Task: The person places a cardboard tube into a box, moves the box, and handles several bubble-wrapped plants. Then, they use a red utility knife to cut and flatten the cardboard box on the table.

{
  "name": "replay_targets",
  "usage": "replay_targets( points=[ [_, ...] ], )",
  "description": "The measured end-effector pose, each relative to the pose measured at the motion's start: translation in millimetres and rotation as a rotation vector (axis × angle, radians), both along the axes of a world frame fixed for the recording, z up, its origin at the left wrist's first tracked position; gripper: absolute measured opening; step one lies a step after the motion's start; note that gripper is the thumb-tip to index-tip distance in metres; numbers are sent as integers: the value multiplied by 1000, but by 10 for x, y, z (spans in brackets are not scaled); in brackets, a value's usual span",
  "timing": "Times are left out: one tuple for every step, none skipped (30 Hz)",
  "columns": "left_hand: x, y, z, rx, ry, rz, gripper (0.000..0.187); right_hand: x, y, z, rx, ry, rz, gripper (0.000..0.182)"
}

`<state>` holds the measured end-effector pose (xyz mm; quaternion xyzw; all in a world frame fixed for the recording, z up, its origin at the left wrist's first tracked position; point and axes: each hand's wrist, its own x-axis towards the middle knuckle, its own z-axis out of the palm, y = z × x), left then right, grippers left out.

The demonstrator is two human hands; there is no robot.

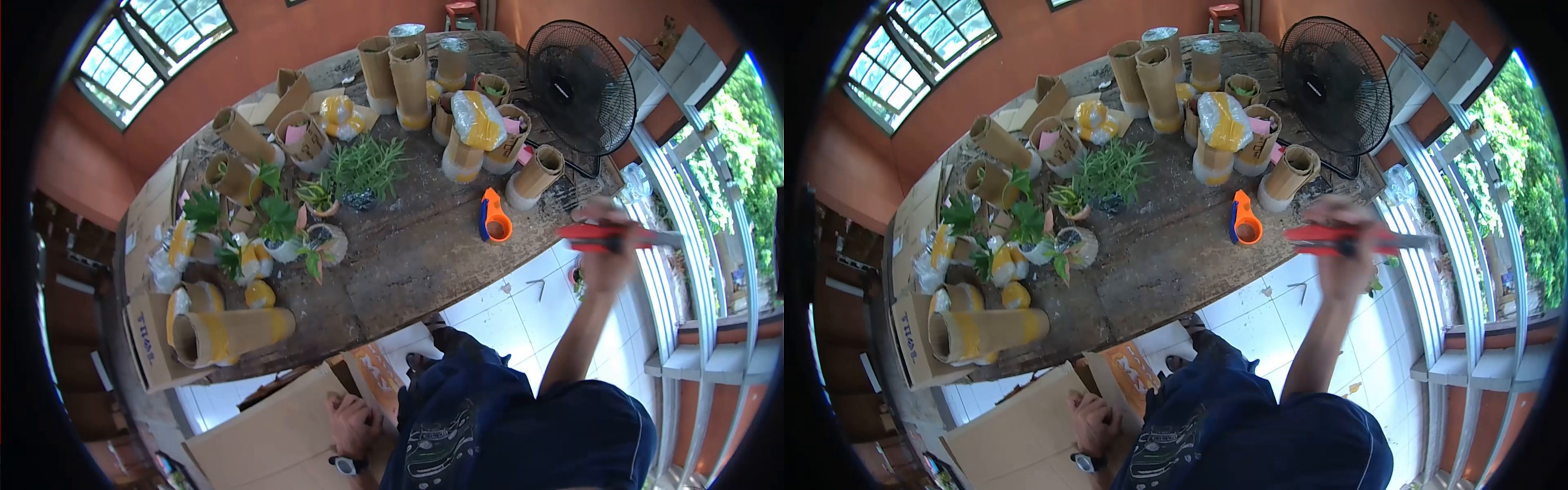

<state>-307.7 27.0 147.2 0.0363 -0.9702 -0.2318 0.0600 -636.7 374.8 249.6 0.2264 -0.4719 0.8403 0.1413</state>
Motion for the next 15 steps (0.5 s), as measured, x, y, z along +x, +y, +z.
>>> replay_targets(
  points=[
    [-7,8,-24,4,28,0,24,-138,-109,-420,19,-172,73,47],
    [-11,5,-35,9,49,-7,25,-198,-166,-840,42,-474,-48,51],
    [-19,-4,-32,1,42,-27,24,-272,-131,-1250,297,-606,-187,53],
    [-15,-14,-32,-3,41,-35,24,-341,-56,-1640,554,-742,-322,55],
    [-9,-19,-33,-5,42,-41,23,-404,45,-2031,592,-748,-381,55],
    [-14,-22,-43,-8,46,-44,23,-478,156,-2391,630,-752,-439,55],
    [-11,-23,-64,-10,46,-44,22,-520,225,-2582,669,-756,-495,54],
    [4,-28,-73,-11,43,-43,22,-524,223,-2612,576,-781,-549,53],
    [12,-33,-81,-14,40,-41,21,-547,208,-2651,482,-805,-602,52],
    [-2,-30,-67,-20,38,-50,21,-591,208,-2689,387,-826,-654,51],
    [-6,-24,-53,-25,35,-58,21,-677,230,-2825,169,-873,-649,44],
    [-6,-17,-40,-28,32,-65,21,-765,260,-2953,139,-895,-636,40],
    [-8,-20,-37,-38,32,-72,21,-866,310,-3105,111,-913,-622,37],
    [0,-24,-44,-47,32,-76,21,-930,345,-3166,83,-931,-606,34],
    [9,-33,-56,-55,33,-79,22,-985,367,-3229,89,-920,-600,30]
  ],
)
